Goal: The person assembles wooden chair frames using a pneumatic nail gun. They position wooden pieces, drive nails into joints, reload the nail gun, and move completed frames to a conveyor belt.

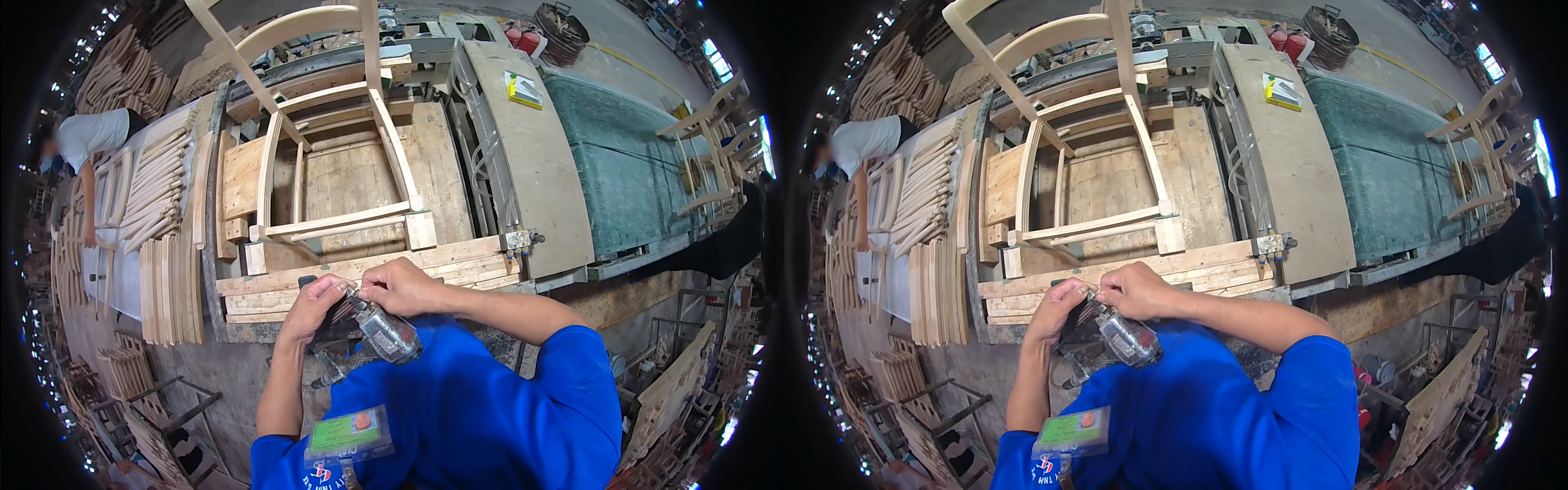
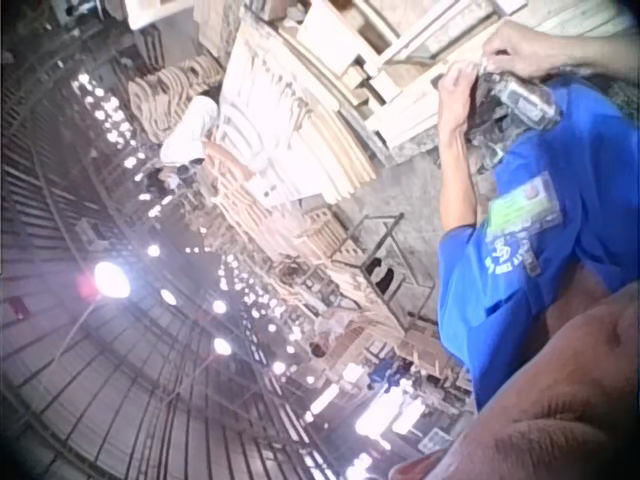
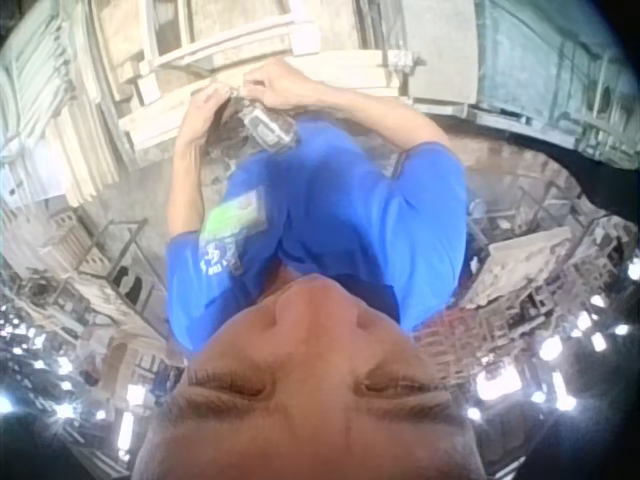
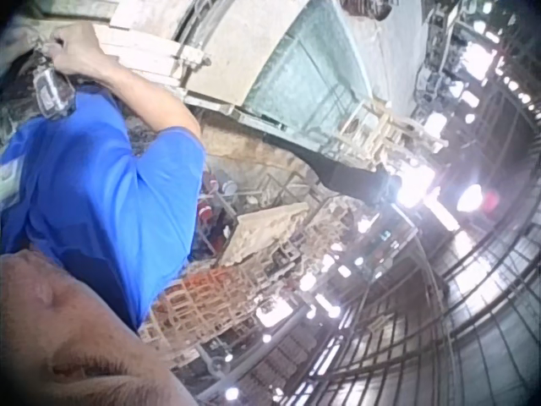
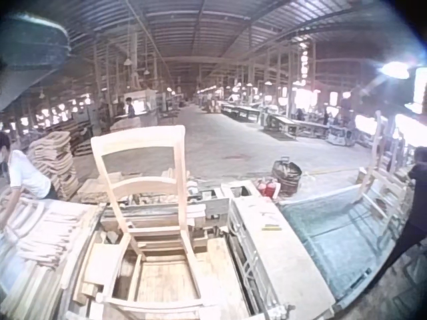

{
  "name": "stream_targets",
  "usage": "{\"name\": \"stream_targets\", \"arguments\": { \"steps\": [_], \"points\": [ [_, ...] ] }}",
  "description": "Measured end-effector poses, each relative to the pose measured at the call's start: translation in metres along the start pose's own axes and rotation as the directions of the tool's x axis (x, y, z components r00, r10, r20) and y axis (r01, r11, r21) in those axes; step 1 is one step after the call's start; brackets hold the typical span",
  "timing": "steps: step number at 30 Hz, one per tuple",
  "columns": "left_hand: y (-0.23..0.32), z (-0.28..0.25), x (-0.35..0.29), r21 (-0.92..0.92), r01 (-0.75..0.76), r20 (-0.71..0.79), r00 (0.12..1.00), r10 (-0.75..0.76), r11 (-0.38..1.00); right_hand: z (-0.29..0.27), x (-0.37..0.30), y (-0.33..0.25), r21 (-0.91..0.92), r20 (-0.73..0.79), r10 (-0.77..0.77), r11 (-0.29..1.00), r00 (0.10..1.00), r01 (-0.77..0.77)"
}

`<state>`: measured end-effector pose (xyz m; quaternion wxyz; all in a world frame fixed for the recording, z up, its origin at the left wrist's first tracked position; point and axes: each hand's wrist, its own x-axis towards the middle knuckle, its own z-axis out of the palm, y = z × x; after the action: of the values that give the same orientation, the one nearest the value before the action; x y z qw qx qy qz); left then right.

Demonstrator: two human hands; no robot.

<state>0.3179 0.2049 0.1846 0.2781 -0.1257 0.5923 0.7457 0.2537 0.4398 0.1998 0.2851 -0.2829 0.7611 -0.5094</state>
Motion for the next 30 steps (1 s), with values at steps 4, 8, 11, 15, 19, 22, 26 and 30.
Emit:
{"name": "stream_targets", "arguments": {
  "steps": [4, 8, 11, 15, 19, 22, 26, 30],
  "points": [
    [-0.003, -0.005, -0.005, 0.010, -0.011, -0.003, 1.000, 0.011, 1.000, 0.009, -0.011, -0.006, -0.093, -0.202, -0.227, 0.973, 0.953, 0.212],
    [-0.006, -0.009, -0.006, -0.017, 0.000, 0.023, 1.000, 0.000, 1.000, 0.006, -0.018, 0.008, -0.199, -0.258, -0.272, 0.954, 0.927, 0.224],
    [0.001, -0.002, -0.002, 0.009, -0.024, 0.024, 0.999, 0.024, 1.000, 0.009, -0.019, 0.019, -0.182, -0.237, -0.335, 0.937, 0.912, 0.297],
    [-0.001, -0.003, -0.003, -0.041, -0.005, 0.041, 0.999, 0.007, 0.999, 0.014, -0.014, 0.022, -0.212, -0.225, -0.377, 0.919, 0.898, 0.332],
    [0.000, -0.004, -0.002, -0.033, -0.007, 0.045, 0.999, 0.009, 0.999, 0.014, -0.011, 0.026, -0.227, -0.227, -0.408, 0.905, 0.884, 0.360],
    [0.003, -0.003, -0.002, -0.036, 0.000, 0.049, 0.999, 0.002, 0.999, 0.009, -0.008, 0.030, -0.304, -0.191, -0.457, 0.869, 0.869, 0.390],
    [0.005, 0.000, 0.000, -0.009, 0.002, 0.040, 0.999, -0.002, 1.000, -0.001, -0.003, 0.030, -0.414, -0.079, -0.528, 0.789, 0.846, 0.454],
    [0.005, -0.003, 0.000, 0.004, 0.032, 0.033, 0.999, -0.032, 0.999, -0.006, -0.002, 0.024, -0.489, 0.009, -0.559, 0.721, 0.829, 0.491]
  ]
}}
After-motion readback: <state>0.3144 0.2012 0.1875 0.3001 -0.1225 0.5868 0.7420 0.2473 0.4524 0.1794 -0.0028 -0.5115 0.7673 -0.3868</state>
